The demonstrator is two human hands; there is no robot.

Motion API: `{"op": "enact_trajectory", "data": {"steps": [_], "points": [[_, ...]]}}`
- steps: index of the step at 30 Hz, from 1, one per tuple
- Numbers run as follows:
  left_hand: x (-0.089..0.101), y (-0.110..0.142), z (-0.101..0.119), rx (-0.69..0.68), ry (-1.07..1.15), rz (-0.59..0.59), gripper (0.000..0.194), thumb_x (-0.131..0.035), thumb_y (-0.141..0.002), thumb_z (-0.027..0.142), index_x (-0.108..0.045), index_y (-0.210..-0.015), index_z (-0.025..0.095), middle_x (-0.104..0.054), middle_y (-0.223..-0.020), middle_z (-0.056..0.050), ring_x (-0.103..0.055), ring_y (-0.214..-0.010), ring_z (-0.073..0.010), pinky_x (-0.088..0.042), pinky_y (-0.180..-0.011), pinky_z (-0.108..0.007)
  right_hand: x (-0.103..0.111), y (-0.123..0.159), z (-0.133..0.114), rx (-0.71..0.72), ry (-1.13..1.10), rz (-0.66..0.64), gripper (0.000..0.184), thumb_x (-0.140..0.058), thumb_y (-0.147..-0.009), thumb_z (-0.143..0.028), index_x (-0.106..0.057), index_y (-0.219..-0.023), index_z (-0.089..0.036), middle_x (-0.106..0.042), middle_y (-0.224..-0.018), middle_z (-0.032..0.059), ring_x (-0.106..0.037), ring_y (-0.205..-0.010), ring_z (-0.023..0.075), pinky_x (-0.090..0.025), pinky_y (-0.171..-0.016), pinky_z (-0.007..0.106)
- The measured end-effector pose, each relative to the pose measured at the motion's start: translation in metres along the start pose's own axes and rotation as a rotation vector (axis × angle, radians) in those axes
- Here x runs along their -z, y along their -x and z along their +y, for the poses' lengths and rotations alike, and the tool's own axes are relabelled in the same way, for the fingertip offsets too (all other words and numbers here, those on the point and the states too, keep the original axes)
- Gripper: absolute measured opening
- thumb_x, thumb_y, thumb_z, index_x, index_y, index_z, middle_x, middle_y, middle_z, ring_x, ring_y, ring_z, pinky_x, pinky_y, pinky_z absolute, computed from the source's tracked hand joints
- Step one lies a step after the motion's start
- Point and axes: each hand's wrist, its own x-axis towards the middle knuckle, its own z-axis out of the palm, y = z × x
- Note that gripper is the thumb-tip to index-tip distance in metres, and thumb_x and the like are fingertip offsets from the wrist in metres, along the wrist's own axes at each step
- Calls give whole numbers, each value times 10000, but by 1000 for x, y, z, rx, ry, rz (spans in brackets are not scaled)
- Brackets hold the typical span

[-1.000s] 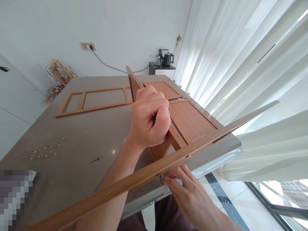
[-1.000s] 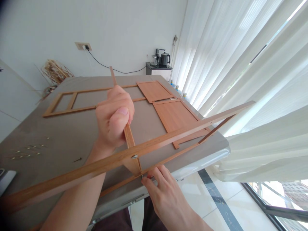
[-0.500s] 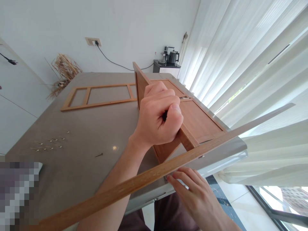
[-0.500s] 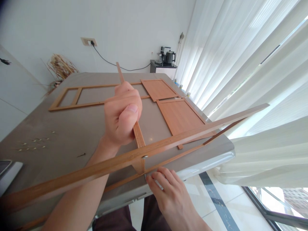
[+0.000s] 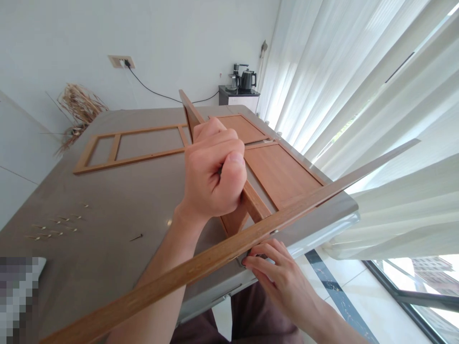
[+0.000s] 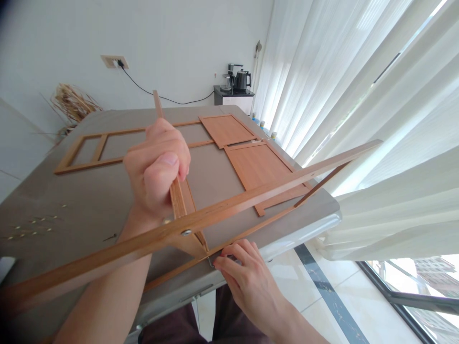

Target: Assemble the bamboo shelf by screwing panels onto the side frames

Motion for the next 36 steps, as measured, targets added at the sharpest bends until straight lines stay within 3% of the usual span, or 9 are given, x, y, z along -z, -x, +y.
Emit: {"op": "enact_trajectory", "data": {"steps": [7,13,16,26,36], "points": [[-3,2,-1,-1,19,29,445,-417,-959,300,-264,-552,205,-293,-509,-8,-353,-572,-175,-323,-665,-463,13,0,-3,120,90,-44,257,-496,-1006,-46,-649,-1154,-189,-682,-992,54,-605,-919,183,-476,-823,338],[-2,3,-7,-47,71,41,479,-456,-969,345,-277,-548,203,-275,-520,1,-379,-538,-177,-322,-696,-452,7,0,-7,130,171,-21,270,-459,-984,-32,-650,-1104,-181,-638,-1004,75,-524,-882,200,-449,-782,334],[1,3,-7,-3,47,-2,464,-454,-970,331,-305,-547,215,-306,-518,-3,-399,-537,-198,-331,-710,-464,4,-1,-7,120,205,-22,261,-461,-969,-27,-646,-1067,-184,-620,-1000,78,-505,-873,209,-445,-769,335],[0,4,-5,12,44,8,468,-442,-991,325,-336,-547,220,-331,-525,7,-411,-544,-195,-356,-724,-471,2,-1,-12,95,184,-42,290,-475,-939,9,-639,-1101,-168,-587,-1024,88,-510,-899,221,-493,-749,340],[0,3,-8,-68,48,10,461,-436,-979,310,-310,-551,197,-330,-512,21,-387,-534,-153,-334,-677,-428,6,-4,-19,99,201,-76,303,-458,-965,7,-637,-1155,-147,-590,-1065,105,-542,-954,241,-550,-743,354]]}}
